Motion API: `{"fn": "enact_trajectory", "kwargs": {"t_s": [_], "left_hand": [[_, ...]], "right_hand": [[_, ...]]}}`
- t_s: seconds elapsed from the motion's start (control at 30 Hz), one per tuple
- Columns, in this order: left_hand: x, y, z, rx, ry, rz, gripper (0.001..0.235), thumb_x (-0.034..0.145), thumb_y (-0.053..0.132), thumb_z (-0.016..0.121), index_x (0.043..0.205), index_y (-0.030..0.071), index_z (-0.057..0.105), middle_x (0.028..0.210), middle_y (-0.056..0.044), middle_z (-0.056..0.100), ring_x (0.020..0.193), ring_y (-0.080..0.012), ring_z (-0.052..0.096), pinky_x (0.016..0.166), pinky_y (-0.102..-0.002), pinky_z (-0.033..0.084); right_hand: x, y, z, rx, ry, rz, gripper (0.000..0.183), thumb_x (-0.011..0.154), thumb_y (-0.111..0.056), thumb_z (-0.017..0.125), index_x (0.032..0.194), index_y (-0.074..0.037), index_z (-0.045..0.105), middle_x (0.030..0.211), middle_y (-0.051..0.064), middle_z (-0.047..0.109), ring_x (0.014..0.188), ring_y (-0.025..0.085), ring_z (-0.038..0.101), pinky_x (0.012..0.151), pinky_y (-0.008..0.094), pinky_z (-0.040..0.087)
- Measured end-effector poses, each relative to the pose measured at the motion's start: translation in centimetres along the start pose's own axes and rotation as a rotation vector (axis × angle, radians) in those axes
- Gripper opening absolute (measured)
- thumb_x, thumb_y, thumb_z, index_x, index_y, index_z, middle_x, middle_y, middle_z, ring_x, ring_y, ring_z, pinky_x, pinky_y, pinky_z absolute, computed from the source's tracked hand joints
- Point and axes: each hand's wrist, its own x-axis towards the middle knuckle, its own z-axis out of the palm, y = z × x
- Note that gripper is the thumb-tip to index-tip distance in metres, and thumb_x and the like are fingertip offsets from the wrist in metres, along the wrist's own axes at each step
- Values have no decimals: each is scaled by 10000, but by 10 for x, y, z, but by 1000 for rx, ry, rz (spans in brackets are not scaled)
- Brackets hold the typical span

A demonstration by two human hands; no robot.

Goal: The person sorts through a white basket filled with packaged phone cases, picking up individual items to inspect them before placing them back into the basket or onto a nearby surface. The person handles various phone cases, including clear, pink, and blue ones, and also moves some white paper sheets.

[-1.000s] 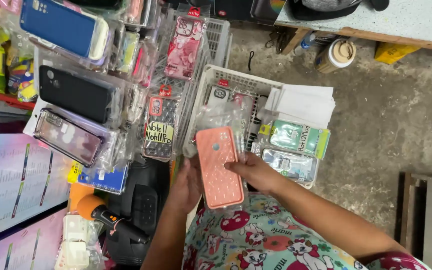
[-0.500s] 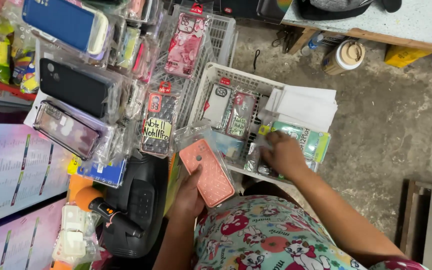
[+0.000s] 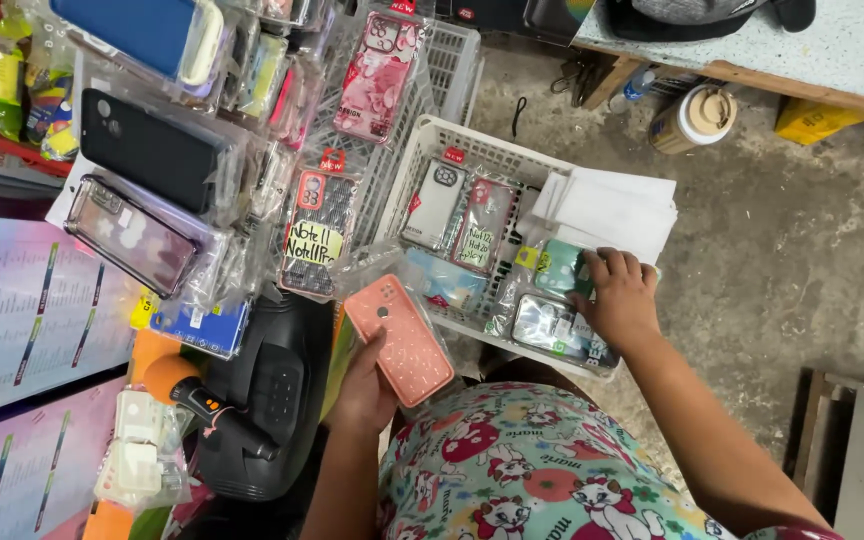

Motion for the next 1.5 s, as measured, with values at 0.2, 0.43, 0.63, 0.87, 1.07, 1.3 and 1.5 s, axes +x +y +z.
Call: {"fn": "enact_trajectory", "kwargs": {"t_s": [0.2,0.43,0.63,0.87,1.07,1.3,1.5], "left_hand": [[4,2,-13,22,40,63,470,977,231,603,1412,74,522,1310,-56,658,1185,-209,635,1010,-396,492],[-3,5,2,-44,1,25,461,998,276,577,1410,75,525,1306,-59,658,1174,-208,640,999,-398,499],[-2,-1,5,-47,-14,25,475,992,311,581,1410,92,529,1305,-48,661,1181,-208,630,1000,-402,496],[-3,-1,15,-84,7,21,515,993,329,580,1438,77,521,1365,-61,643,1232,-220,616,1047,-403,474],[2,-4,30,-53,-93,57,525,1020,384,514,1449,82,506,1410,-65,625,1269,-214,601,1078,-394,464],[18,-12,31,-58,-160,-83,549,1049,462,533,1440,77,514,1322,-56,634,1188,-205,608,1032,-405,467],[20,-13,49,-32,-256,-60,580,1016,478,544,1454,100,502,1365,-17,633,1222,-161,603,1062,-372,453]], "right_hand": [[16,28,0,31,143,-2,580,861,-333,773,1375,-117,615,1401,105,580,1340,312,497,1093,525,332],[63,71,2,-126,157,-24,675,847,-340,781,1443,-100,574,1509,114,545,1410,321,452,1107,547,302],[70,70,-9,-182,28,-28,799,813,-375,811,1500,-88,521,1468,113,541,1378,316,456,1128,567,279],[66,72,-7,-147,133,-41,594,802,-268,811,1337,-94,620,1389,108,565,1296,321,497,1105,529,325],[66,73,-11,-23,189,4,308,862,-169,787,1153,-134,693,1282,75,605,1235,311,532,1039,508,372],[65,78,-30,199,101,58,162,875,-139,774,1022,-124,706,1079,77,692,1094,311,622,912,513,415],[52,57,-60,387,252,71,164,885,-93,794,1022,-77,707,1043,122,668,964,276,658,853,402,524]]}}
